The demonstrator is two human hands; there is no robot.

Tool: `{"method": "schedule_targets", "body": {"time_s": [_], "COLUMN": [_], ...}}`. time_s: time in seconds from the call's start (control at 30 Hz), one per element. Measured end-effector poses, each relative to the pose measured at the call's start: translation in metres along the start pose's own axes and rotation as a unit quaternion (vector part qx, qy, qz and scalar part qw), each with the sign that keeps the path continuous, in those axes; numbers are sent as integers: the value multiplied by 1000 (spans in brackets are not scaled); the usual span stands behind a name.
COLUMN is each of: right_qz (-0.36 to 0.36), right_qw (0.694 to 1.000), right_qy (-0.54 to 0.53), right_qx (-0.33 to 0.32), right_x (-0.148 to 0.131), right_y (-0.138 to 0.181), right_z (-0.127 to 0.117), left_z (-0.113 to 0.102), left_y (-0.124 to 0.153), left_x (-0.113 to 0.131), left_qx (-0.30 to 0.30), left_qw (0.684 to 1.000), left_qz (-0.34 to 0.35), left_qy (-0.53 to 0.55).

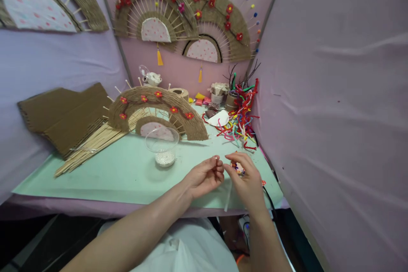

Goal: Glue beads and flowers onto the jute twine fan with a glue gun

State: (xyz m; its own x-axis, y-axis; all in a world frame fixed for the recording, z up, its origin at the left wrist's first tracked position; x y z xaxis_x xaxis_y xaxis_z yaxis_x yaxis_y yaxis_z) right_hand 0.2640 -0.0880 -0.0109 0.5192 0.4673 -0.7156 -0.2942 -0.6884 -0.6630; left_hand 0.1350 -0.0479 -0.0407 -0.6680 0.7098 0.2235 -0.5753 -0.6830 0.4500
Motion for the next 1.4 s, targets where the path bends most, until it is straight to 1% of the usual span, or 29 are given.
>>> {"method": "schedule_targets", "body": {"time_s": [0.07, 0.17, 0.3, 0.47, 0.6, 0.73, 0.9, 1.2, 1.4], "right_qz": [7, 12, 8, -8, -14, -13, 15, 41, 48], "right_qw": [1000, 998, 996, 991, 990, 989, 988, 982, 975], "right_qy": [-16, -41, -60, -84, -84, -96, -120, -164, -209], "right_qx": [-15, -40, -72, -101, -116, -110, -98, -83, -65], "right_x": [-2, -2, -3, -6, -5, 0, 9, 15, 14], "right_y": [-3, -7, -12, -16, -16, -13, -8, -3, -1], "right_z": [10, 15, 12, 9, 8, 8, 10, 17, 22], "left_z": [-2, -4, -5, -7, -8, -8, -8, -6, -5], "left_y": [1, 0, 0, -1, 0, 1, 1, 5, 6], "left_x": [-2, -3, -4, -5, -7, -9, -10, -13, -13], "left_qx": [12, 20, 31, 26, 31, 35, 33, 68, 55], "left_qw": [1000, 1000, 999, 999, 998, 998, 999, 998, 998], "left_qz": [3, 12, 27, 38, 45, 41, 28, 12, 8], "left_qy": [4, 7, -3, -16, -27, -30, -21, 1, 7]}}
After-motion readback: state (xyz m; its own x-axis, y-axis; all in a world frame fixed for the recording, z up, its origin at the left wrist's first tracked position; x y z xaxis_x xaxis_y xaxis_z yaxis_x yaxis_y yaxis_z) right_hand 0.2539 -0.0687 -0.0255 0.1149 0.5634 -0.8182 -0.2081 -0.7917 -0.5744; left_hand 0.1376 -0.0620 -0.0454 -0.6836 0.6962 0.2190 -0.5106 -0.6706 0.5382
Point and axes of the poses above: each hand's wrist, its own y-axis away from the middle knuckle, its own z-axis out of the palm, x = y × z, the point moved 2 cm from there along -y, towards the middle knuckle, and after that the axes turned 14 degrees about x, right-handed, at the moved point
